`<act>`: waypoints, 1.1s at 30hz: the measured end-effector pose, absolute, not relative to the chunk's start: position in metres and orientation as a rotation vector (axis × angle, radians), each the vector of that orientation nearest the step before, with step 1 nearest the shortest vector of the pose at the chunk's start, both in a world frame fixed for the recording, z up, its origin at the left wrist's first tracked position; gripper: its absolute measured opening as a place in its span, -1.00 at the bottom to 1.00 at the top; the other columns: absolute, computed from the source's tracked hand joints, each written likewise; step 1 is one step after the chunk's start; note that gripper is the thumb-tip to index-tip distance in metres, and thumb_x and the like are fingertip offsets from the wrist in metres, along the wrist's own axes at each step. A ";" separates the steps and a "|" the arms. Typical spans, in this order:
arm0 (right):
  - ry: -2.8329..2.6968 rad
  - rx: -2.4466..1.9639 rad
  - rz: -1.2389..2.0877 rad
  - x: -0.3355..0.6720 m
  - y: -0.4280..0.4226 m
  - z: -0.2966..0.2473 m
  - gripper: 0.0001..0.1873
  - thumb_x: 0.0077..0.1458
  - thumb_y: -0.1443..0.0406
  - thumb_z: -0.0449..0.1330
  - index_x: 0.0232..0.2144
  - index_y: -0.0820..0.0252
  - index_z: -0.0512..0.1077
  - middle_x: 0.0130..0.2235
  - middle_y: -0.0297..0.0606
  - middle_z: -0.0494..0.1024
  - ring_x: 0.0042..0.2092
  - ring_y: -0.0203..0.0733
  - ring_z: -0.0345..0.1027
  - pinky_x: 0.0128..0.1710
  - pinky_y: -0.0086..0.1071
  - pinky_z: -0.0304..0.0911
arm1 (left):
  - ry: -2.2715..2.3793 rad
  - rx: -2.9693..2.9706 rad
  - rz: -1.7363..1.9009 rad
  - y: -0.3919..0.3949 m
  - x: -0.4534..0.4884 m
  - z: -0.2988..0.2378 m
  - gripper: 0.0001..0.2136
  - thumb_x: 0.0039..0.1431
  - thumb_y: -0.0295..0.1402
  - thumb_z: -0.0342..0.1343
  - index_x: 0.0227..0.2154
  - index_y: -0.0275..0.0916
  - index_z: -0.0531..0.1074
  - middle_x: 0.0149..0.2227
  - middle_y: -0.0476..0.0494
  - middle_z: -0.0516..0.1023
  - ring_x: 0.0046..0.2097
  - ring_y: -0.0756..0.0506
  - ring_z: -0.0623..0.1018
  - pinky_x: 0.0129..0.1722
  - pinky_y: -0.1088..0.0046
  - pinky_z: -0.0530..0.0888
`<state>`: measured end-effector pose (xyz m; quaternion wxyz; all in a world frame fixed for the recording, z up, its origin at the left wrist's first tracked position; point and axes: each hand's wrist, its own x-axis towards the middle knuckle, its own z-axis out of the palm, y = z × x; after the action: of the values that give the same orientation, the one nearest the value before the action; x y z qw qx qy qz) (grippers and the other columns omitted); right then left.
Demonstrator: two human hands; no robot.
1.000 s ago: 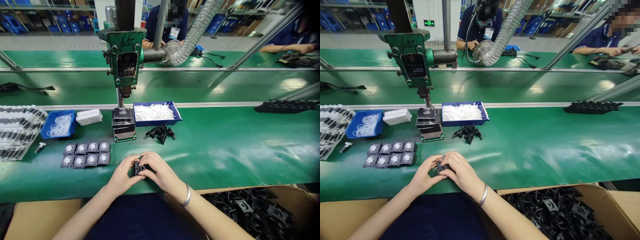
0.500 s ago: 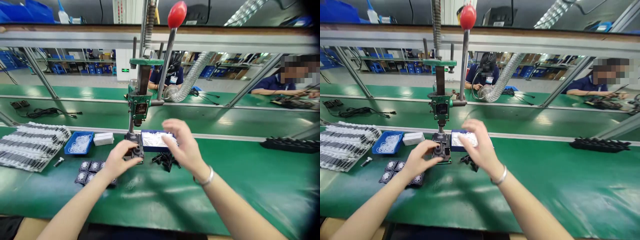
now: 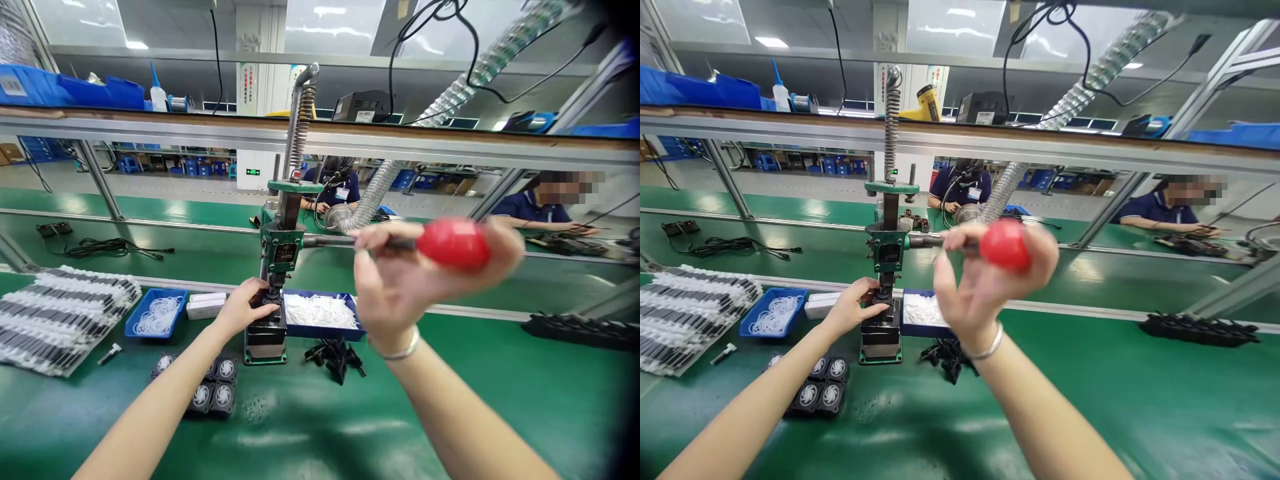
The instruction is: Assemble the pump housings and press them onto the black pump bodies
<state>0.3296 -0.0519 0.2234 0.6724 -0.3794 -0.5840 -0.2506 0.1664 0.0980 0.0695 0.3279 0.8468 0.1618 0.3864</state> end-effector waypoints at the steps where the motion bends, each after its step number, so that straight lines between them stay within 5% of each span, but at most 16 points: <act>1: -1.251 -0.814 -0.599 0.325 -0.055 0.215 -0.40 0.25 0.21 0.18 0.20 -0.32 -0.01 -0.21 -0.34 0.30 -0.18 -0.14 0.41 -0.06 -0.02 0.45 | 0.422 2.220 1.007 0.099 0.167 0.070 -0.71 0.09 -0.23 0.29 -0.17 -0.21 0.45 -0.15 -0.17 0.50 -0.11 -0.15 0.53 -0.18 0.34 0.56; 7: -1.338 -0.910 -0.584 0.331 -0.049 0.228 -0.27 0.22 0.23 0.16 0.25 -0.19 -0.20 -0.06 -0.21 0.24 -0.18 -0.15 0.41 -0.14 -0.11 0.49 | 0.436 2.241 0.987 0.102 0.171 0.070 -0.69 0.12 -0.18 0.27 -0.15 -0.21 0.43 -0.17 -0.16 0.49 -0.13 -0.15 0.53 -0.18 0.34 0.55; 12: -1.192 -0.859 -0.699 0.320 -0.051 0.206 -0.24 0.19 0.29 0.10 0.25 -0.20 -0.26 -0.16 -0.24 0.23 -0.18 -0.12 0.39 -0.09 0.01 0.47 | 0.449 2.229 0.995 0.102 0.175 0.069 -0.70 0.11 -0.18 0.27 -0.15 -0.20 0.44 -0.20 -0.13 0.48 -0.17 -0.14 0.53 -0.19 0.32 0.55; 16: -1.280 -0.826 -0.674 0.326 -0.048 0.213 -0.22 0.18 0.36 0.09 0.27 -0.17 -0.26 -0.18 -0.26 0.24 -0.21 -0.18 0.38 -0.12 -0.08 0.48 | 0.447 2.215 1.007 0.103 0.175 0.071 -0.68 0.10 -0.20 0.28 -0.14 -0.23 0.44 -0.19 -0.17 0.51 -0.15 -0.16 0.56 -0.17 0.29 0.56; 21: -1.473 -1.064 -0.366 0.339 -0.069 0.226 -0.15 0.23 0.34 0.11 0.35 -0.01 -0.33 0.01 -0.13 0.36 0.02 -0.12 0.41 0.09 -0.09 0.38 | 0.504 2.213 1.057 0.079 0.165 0.080 -0.70 0.10 -0.22 0.29 -0.15 -0.22 0.44 -0.15 -0.17 0.50 -0.13 -0.16 0.56 -0.16 0.28 0.57; 25: -1.557 -1.464 0.060 0.308 -0.099 0.146 -0.02 0.14 0.21 0.28 0.38 0.07 -0.25 0.08 0.00 0.37 -0.19 -0.13 0.47 -0.14 -0.16 0.50 | 0.568 2.210 1.158 0.024 0.151 0.072 -0.58 0.14 -0.27 0.27 0.04 -0.14 0.33 -0.03 -0.16 0.48 0.01 -0.19 0.53 0.01 0.21 0.51; 29: -1.405 -1.590 0.085 0.268 -0.121 0.058 -0.31 0.17 0.19 0.24 0.25 0.16 0.06 -0.01 -0.03 0.35 -0.16 -0.08 0.44 -0.19 -0.17 0.49 | 0.592 2.346 1.304 -0.031 0.153 0.041 -0.55 0.20 -0.28 0.22 0.12 -0.13 0.25 -0.10 -0.19 0.53 -0.06 -0.20 0.57 -0.05 0.25 0.54; 33: -1.298 -1.682 -0.035 0.276 -0.141 0.025 -0.67 0.22 0.13 0.17 -0.04 0.14 0.27 -0.18 -0.14 0.39 -0.19 -0.06 0.43 -0.22 -0.18 0.46 | 0.528 2.483 1.223 -0.059 0.160 0.016 -0.51 0.29 -0.34 0.09 0.24 -0.19 0.13 -0.04 -0.29 0.52 -0.01 -0.24 0.54 -0.02 0.19 0.53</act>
<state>0.2757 -0.1412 0.0247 0.4865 -0.6915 -0.5337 -0.0145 0.1605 -0.0591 0.0161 0.1613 0.8696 0.1848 0.4284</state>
